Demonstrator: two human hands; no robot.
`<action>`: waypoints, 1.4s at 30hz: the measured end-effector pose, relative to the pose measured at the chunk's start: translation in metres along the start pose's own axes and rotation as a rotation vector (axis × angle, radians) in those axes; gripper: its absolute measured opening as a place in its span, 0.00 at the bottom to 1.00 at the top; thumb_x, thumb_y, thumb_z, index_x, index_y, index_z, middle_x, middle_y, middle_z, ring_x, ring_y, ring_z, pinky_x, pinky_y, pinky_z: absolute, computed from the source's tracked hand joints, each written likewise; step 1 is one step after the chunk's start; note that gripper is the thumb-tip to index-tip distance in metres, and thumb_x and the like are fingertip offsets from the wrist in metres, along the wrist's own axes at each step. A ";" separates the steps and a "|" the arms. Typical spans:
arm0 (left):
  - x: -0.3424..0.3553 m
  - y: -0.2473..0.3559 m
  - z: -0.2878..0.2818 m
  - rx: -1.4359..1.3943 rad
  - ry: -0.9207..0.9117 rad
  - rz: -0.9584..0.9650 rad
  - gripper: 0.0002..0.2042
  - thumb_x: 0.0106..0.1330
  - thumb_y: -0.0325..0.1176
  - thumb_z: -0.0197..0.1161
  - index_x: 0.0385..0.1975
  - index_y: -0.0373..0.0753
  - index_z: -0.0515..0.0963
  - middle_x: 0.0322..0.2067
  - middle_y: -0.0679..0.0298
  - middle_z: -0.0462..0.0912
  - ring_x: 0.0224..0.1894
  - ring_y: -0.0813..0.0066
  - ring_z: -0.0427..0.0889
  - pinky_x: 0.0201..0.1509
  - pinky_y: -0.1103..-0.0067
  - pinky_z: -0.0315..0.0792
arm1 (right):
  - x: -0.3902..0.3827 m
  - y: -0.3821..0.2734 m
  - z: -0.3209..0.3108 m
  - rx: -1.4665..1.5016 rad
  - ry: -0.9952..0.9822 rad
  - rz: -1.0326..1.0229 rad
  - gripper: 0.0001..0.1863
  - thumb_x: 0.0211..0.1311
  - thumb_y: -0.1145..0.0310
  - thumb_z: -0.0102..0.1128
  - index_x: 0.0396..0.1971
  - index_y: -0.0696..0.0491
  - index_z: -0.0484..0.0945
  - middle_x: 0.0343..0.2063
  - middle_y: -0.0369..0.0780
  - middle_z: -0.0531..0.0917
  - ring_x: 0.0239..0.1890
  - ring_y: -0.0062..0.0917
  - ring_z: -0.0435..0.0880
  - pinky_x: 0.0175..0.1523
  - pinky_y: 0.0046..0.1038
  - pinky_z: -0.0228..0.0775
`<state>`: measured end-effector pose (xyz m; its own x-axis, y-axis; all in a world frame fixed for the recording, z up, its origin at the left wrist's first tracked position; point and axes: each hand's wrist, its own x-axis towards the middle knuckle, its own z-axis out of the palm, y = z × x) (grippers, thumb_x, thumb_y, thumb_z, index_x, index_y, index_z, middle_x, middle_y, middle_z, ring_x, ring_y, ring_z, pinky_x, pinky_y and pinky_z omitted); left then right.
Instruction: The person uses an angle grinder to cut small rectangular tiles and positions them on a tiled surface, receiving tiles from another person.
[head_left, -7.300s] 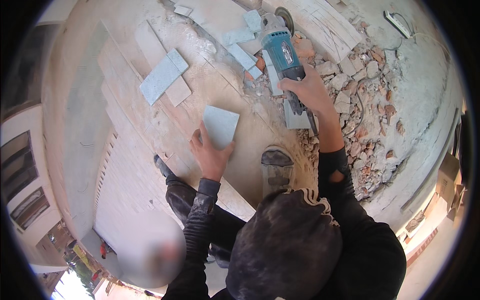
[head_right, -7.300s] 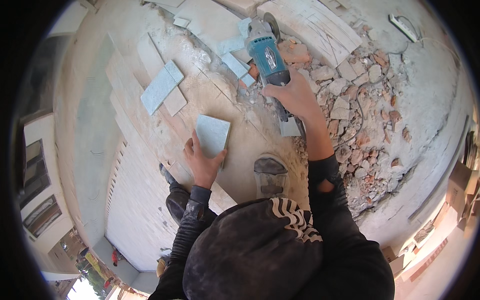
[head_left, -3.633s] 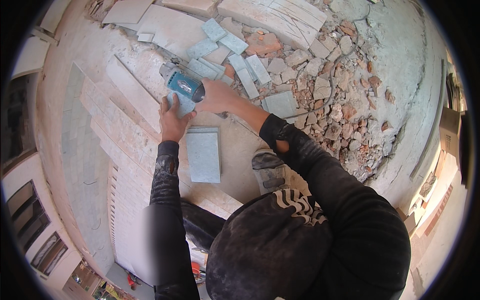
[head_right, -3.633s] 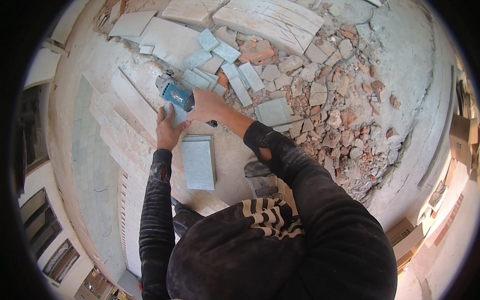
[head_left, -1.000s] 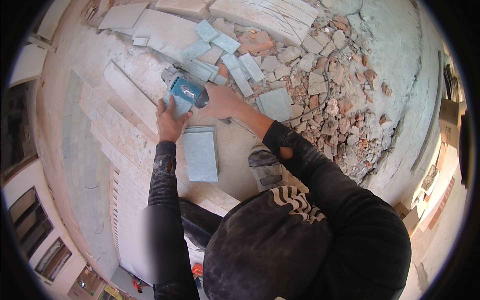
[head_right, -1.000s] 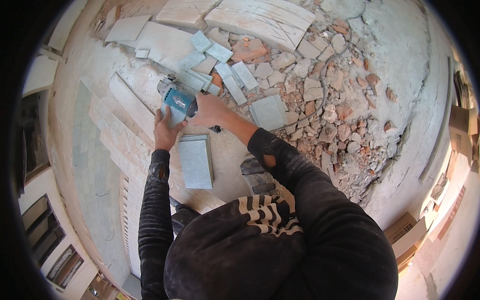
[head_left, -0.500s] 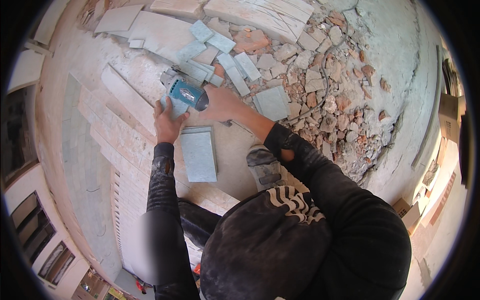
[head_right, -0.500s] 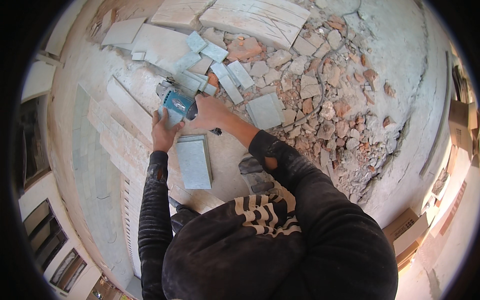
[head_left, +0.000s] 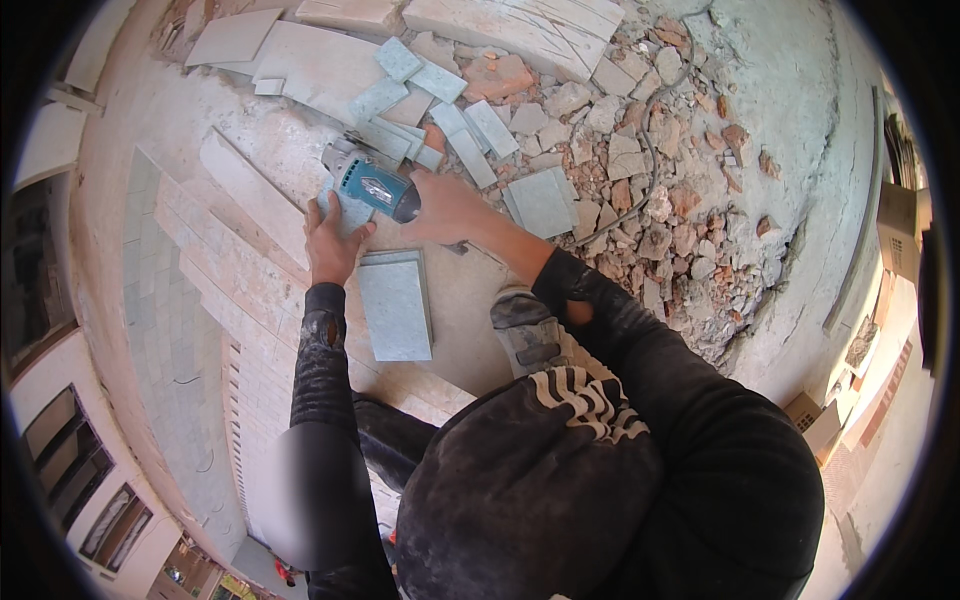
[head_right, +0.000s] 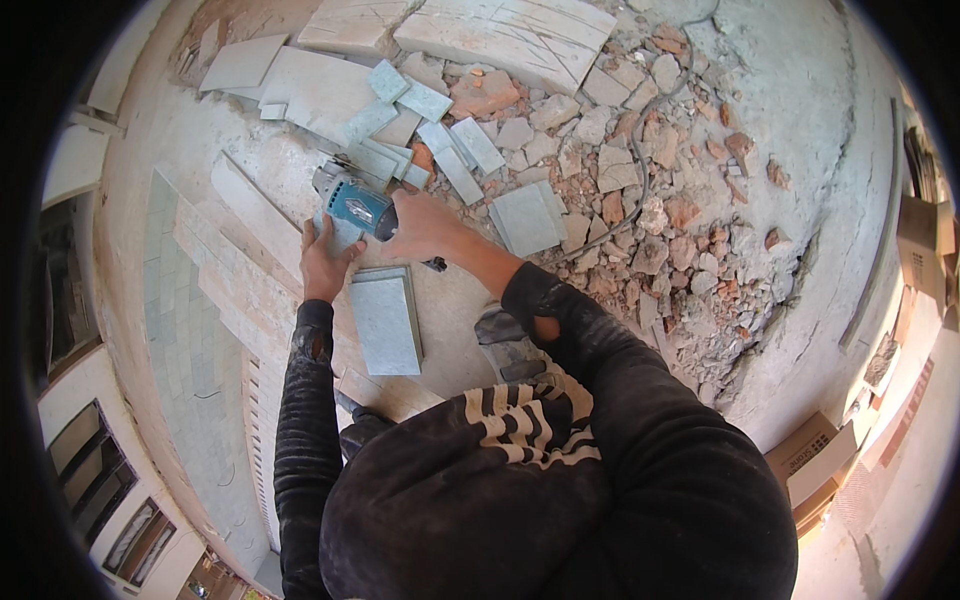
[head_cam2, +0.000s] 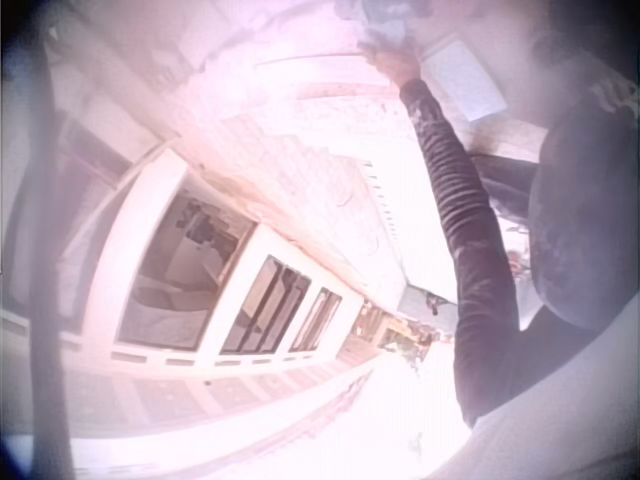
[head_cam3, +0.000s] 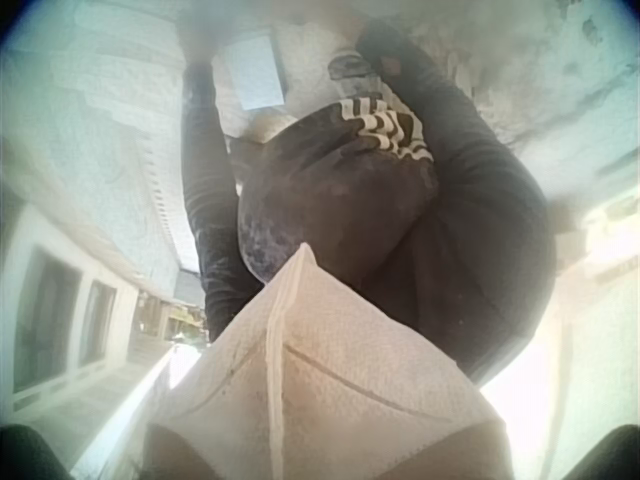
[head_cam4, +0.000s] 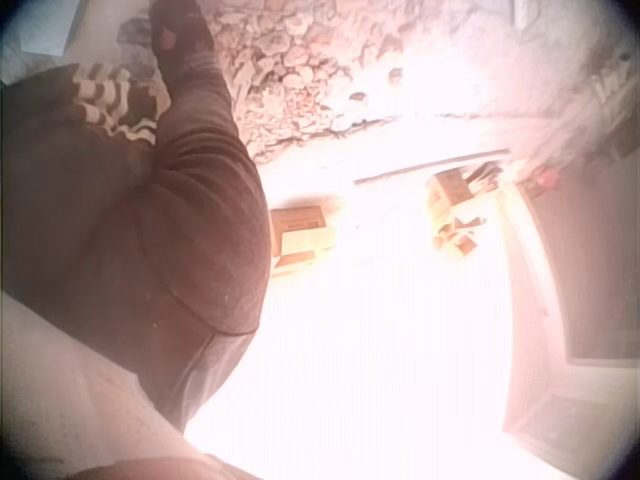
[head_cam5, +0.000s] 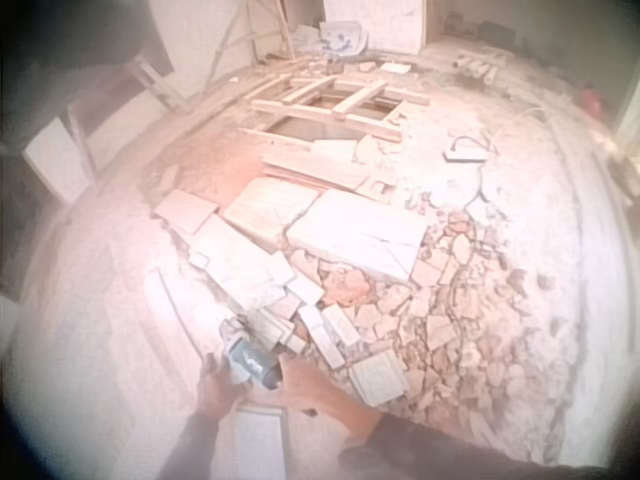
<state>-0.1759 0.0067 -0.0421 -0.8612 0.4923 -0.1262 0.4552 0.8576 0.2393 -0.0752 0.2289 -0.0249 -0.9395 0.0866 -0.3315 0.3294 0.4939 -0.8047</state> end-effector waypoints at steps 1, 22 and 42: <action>0.000 0.000 0.000 -0.003 0.001 0.003 0.43 0.50 0.47 0.76 0.65 0.33 0.67 0.65 0.37 0.60 0.65 0.39 0.65 0.66 0.61 0.64 | -0.001 0.000 0.000 0.008 0.003 0.001 0.35 0.39 0.54 0.70 0.45 0.63 0.72 0.40 0.57 0.82 0.44 0.51 0.82 0.49 0.42 0.75; 0.000 0.002 -0.001 -0.007 -0.010 -0.021 0.43 0.50 0.47 0.77 0.65 0.34 0.67 0.67 0.36 0.59 0.67 0.40 0.63 0.68 0.62 0.63 | -0.020 0.010 -0.003 0.025 0.015 -0.024 0.39 0.40 0.55 0.71 0.50 0.65 0.71 0.34 0.57 0.83 0.41 0.51 0.84 0.48 0.41 0.76; 0.000 0.005 -0.004 0.006 -0.008 -0.005 0.42 0.51 0.46 0.76 0.65 0.32 0.67 0.65 0.40 0.61 0.63 0.40 0.67 0.65 0.62 0.66 | -0.038 0.022 -0.003 0.026 0.049 -0.052 0.36 0.40 0.53 0.73 0.43 0.65 0.72 0.34 0.58 0.82 0.39 0.52 0.83 0.45 0.43 0.76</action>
<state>-0.1743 0.0099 -0.0371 -0.8618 0.4889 -0.1350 0.4521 0.8611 0.2325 -0.0323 0.2388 -0.0283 -0.9587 0.1041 -0.2646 0.2816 0.4761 -0.8331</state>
